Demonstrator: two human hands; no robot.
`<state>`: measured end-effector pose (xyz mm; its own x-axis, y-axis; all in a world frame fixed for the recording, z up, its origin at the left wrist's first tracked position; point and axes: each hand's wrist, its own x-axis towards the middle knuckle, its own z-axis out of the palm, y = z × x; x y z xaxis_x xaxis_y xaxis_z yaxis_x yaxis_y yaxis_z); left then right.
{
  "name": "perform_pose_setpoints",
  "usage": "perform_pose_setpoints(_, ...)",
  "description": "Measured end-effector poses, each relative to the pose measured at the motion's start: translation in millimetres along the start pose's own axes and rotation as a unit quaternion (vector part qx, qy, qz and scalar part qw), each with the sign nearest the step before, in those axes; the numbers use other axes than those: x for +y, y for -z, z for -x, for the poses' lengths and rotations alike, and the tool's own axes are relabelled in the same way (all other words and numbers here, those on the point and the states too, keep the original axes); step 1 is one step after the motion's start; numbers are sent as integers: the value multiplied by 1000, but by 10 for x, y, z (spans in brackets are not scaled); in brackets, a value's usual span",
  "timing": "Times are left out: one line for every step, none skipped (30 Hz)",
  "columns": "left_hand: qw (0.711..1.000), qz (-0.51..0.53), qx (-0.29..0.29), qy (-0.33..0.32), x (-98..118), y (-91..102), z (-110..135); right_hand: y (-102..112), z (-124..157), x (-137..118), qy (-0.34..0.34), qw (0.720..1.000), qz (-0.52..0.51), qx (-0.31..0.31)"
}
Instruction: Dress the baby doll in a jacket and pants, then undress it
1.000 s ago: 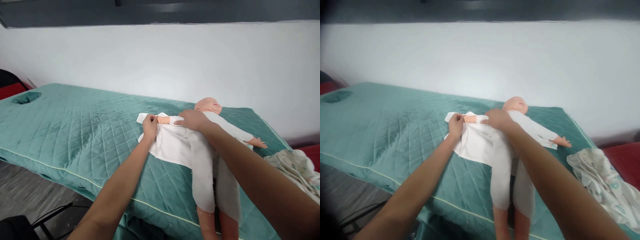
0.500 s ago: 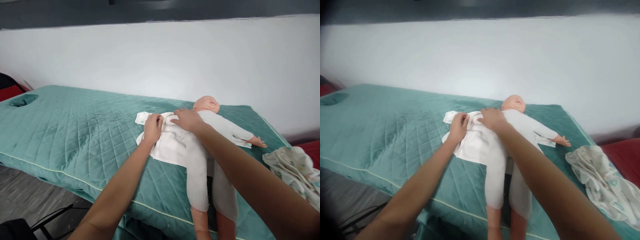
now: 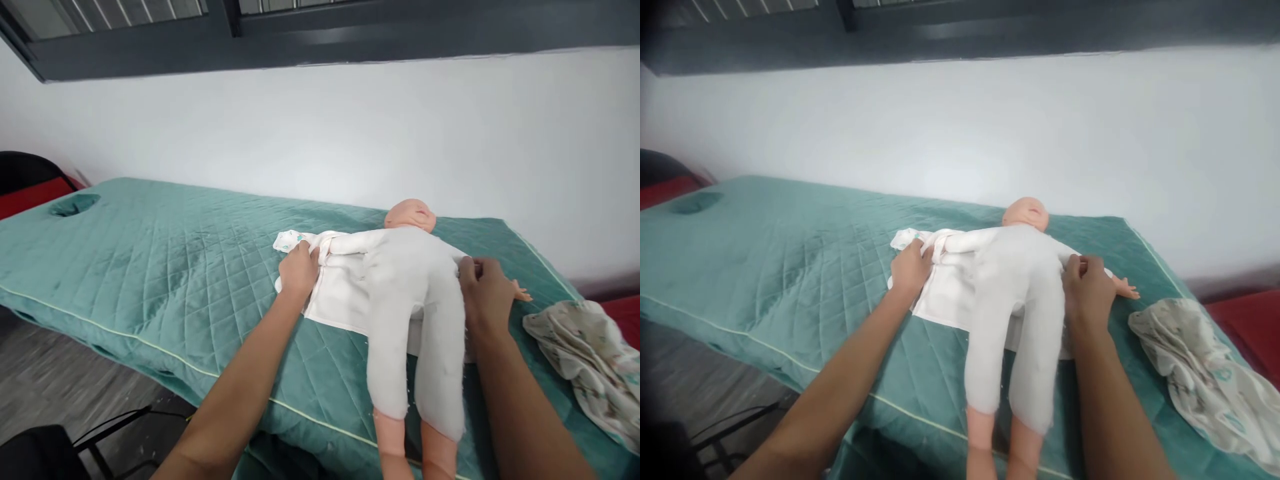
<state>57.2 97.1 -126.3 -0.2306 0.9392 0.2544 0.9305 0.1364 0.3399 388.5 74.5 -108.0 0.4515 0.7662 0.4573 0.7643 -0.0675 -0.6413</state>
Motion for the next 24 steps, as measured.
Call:
perform_pose_setpoints(1000,11,7,-13,14,10,16,-4,8,8,-17,1000,9,-20)
perform_pose_setpoints(999,26,14,-27,32,17,32,-8,10,-2,-31,999,8,-33)
perform_pose_setpoints(998,43,19,-42,57,21,47,-10,9,-22,-45,998,-2,-41)
perform_pose_setpoints(996,60,21,-55,87,24,61,-8,9,-46,-57,997,-18,-50)
perform_pose_setpoints(994,78,19,-67,123,26,70,-4,14,-68,-67,995,-37,-60)
perform_pose_setpoints(992,96,16,-76,166,28,75,1,24,-85,-74,993,-56,-68)
perform_pose_setpoints(990,113,11,-82,213,32,73,5,40,-98,-78,991,-76,-75)
perform_pose_setpoints(988,129,7,-84,266,39,65,8,61,-108,-76,989,-96,-79)
perform_pose_setpoints(986,144,3,-83,323,48,51,8,84,-116,-70,988,-116,-80)
perform_pose_setpoints(984,157,-1,-81,384,61,33,3,109,-125,-64,986,-134,-82)
perform_pose_setpoints(983,167,-4,-81,448,76,10,-8,133,-136,-56,983,-154,-83)
perform_pose_setpoints(981,174,-6,-85,514,93,-14,-24,156,-149,-49,980,-173,-88)
perform_pose_setpoints(979,179,-9,-94,580,113,-39,-44,179,-165,-42,976,-190,-93)
perform_pose_setpoints(978,181,-11,-106,645,134,-65,-69,201,-183,-36,973,-205,-101)
perform_pose_setpoints(976,181,-14,-119,708,158,-92,-95,223,-200,-30,969,-220,-110)
perform_pose_setpoints(975,180,-16,-131,766,183,-118,-122,245,-216,-24,964,-234,-122)
perform_pose_setpoints(974,181,-18,-137,817,209,-143,-147,269,-229,-19,959,-248,-138)
perform_pose_setpoints(973,185,-18,-138,861,235,-167,-171,293,-239,-15,952,-263,-157)
perform_pose_setpoints(972,189,-18,-136,896,260,-187,-192,316,-245,-12,944,-278,-180)
perform_pose_setpoints(972,192,-19,-134,922,283,-203,-210,336,-247,-8,934,-293,-203)
perform_pose_setpoints(972,193,-21,-133,939,305,-213,-227,353,-245,-3,925,-306,-225)
perform_pose_setpoints(972,192,-24,-134,948,324,-216,-243,365,-241,3,917,-315,-245)
perform_pose_setpoints(972,187,-27,-141,951,341,-211,-258,373,-237,10,911,-319,-261)
perform_pose_setpoints(972,179,-29,-150,950,357,-199,-274,375,-233,16,907,-318,-275)
